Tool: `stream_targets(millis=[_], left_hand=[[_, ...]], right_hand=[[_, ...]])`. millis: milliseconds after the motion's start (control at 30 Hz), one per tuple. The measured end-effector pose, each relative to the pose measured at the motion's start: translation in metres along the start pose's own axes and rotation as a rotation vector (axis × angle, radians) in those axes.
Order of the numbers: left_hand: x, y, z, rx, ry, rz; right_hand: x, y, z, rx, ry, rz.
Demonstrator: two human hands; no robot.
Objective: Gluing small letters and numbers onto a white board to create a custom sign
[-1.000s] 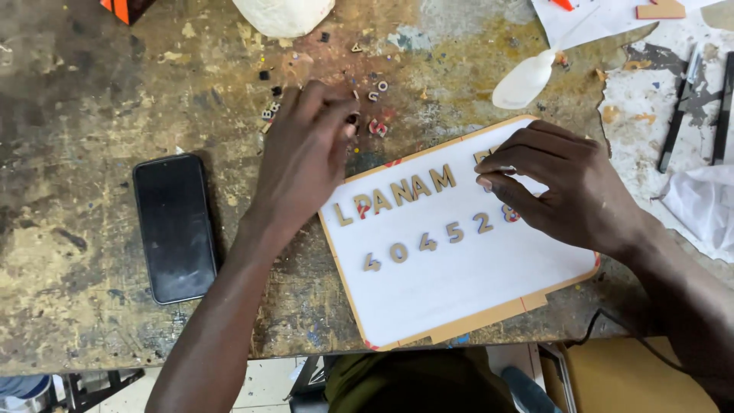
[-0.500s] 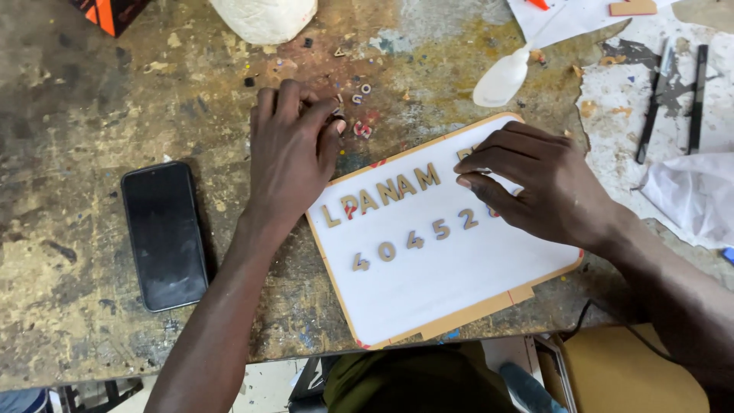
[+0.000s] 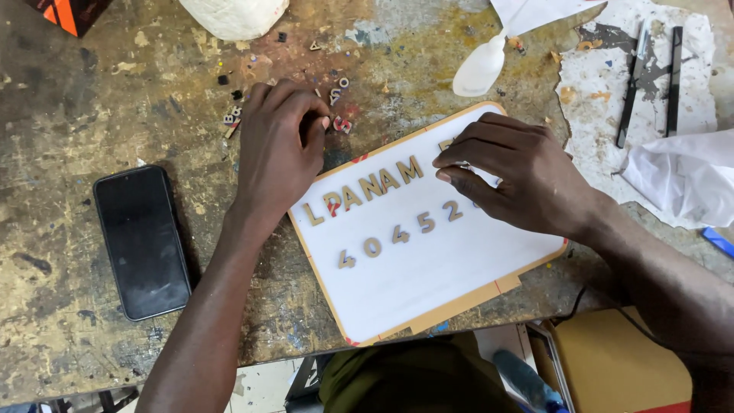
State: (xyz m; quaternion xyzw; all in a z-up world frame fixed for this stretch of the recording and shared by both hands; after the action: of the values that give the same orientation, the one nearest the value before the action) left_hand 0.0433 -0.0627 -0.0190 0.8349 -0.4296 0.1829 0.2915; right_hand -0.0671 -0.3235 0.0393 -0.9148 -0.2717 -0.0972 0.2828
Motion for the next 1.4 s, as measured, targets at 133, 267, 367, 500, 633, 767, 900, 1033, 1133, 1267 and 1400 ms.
stream_targets(millis=[133, 267, 367, 500, 633, 767, 900, 1033, 1133, 1267, 1400], left_hand=[[0.001, 0.002, -0.001, -0.087, 0.007, -0.014], [0.0, -0.002, -0.001, -0.197, 0.034, -0.068], [-0.001, -0.004, -0.001, -0.269, 0.068, -0.073], [-0.001, -0.005, -0.005, -0.335, 0.113, -0.092], [0.009, -0.008, 0.006, -0.206, 0.091, -0.069], [0.017, -0.019, 0.031, 0.049, -0.078, -0.16], [0.021, -0.015, 0.036, 0.128, -0.18, -0.171], [0.018, -0.018, 0.034, 0.049, -0.127, -0.174], [0.02, -0.012, 0.032, 0.032, -0.125, -0.113], [0.02, -0.002, 0.028, 0.102, -0.112, -0.037], [0.02, 0.001, 0.029, 0.172, -0.102, 0.059]], right_hand=[[0.0, -0.001, -0.001, 0.016, 0.001, 0.002], [-0.001, -0.003, -0.002, -0.022, 0.022, -0.018], [-0.003, -0.004, -0.002, -0.034, 0.028, -0.03], [-0.004, -0.006, -0.004, -0.037, 0.032, -0.046], [-0.006, -0.005, -0.003, -0.06, 0.041, -0.039], [-0.005, -0.002, -0.002, -0.068, 0.044, -0.054], [-0.004, -0.005, -0.006, -0.065, 0.061, -0.06], [-0.003, -0.004, -0.007, -0.06, 0.051, -0.053], [-0.002, -0.004, -0.008, -0.044, 0.047, -0.041], [-0.001, -0.003, -0.009, -0.041, 0.046, -0.042], [-0.001, -0.001, -0.01, -0.035, 0.045, -0.015]])
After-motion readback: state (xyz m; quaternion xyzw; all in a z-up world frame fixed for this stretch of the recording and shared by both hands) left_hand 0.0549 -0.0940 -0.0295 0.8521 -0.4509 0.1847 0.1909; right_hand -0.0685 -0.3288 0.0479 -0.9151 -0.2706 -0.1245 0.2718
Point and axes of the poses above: each hand's wrist, its own x-axis towards the middle knuckle, its own z-axis out of the palm, y = z × x, the point moved 5 cm from there along x, towards the middle knuckle, and after that the axes turned 12 degrees about z, right-handed, at the moved point
